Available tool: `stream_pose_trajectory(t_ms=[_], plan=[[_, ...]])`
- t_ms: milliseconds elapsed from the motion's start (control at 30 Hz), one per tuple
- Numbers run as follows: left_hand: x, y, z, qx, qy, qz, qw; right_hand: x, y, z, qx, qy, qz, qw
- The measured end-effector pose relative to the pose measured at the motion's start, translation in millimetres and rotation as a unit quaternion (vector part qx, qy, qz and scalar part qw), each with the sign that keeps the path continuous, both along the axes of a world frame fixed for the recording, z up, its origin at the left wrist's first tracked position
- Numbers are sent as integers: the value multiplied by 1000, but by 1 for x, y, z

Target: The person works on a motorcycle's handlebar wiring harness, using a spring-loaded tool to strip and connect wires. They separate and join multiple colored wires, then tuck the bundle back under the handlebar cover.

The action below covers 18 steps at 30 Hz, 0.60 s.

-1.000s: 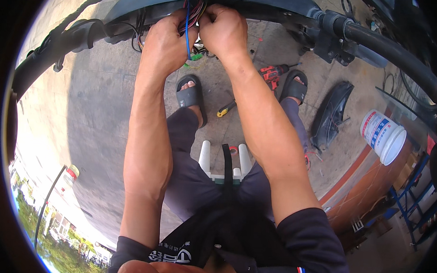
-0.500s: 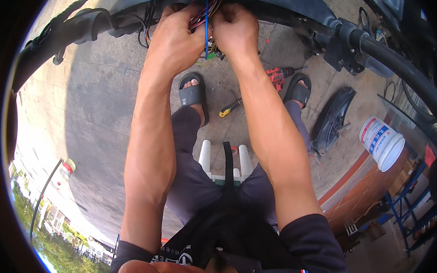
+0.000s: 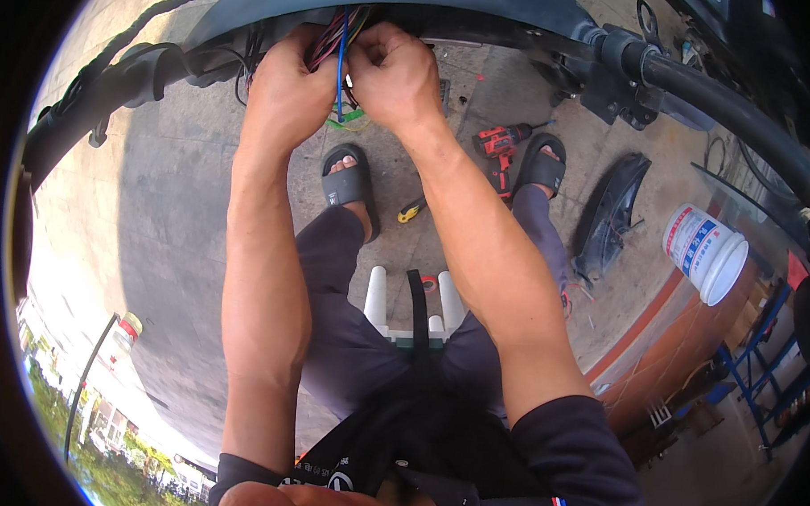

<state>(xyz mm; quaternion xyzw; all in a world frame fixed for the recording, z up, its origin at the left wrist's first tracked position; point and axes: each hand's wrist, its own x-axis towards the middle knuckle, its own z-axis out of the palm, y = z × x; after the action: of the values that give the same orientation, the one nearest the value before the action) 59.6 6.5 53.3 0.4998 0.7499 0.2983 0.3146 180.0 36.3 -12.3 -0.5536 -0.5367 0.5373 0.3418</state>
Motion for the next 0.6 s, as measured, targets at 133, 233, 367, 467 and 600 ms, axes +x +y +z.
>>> stream_pose_trajectory(t_ms=[133, 233, 367, 467, 600], plan=[[-6, 3, -9, -2, -23, 6, 1000, 7, -3, 5, -30, 13, 31, 999], [-9, 7, -17, 30, -42, 16, 999, 9, -2, 6, -28, 9, 38, 999], [-8, 8, -22, 14, -27, 12, 999, 5, -7, 3, -17, -10, 1, 1000], [-10, 7, -20, -3, -15, 8, 1000, -1, -6, -1, -1, 23, -28, 999], [-9, 7, -17, 0, -13, 5, 1000, -6, 1, -8, -13, 40, -42, 998]])
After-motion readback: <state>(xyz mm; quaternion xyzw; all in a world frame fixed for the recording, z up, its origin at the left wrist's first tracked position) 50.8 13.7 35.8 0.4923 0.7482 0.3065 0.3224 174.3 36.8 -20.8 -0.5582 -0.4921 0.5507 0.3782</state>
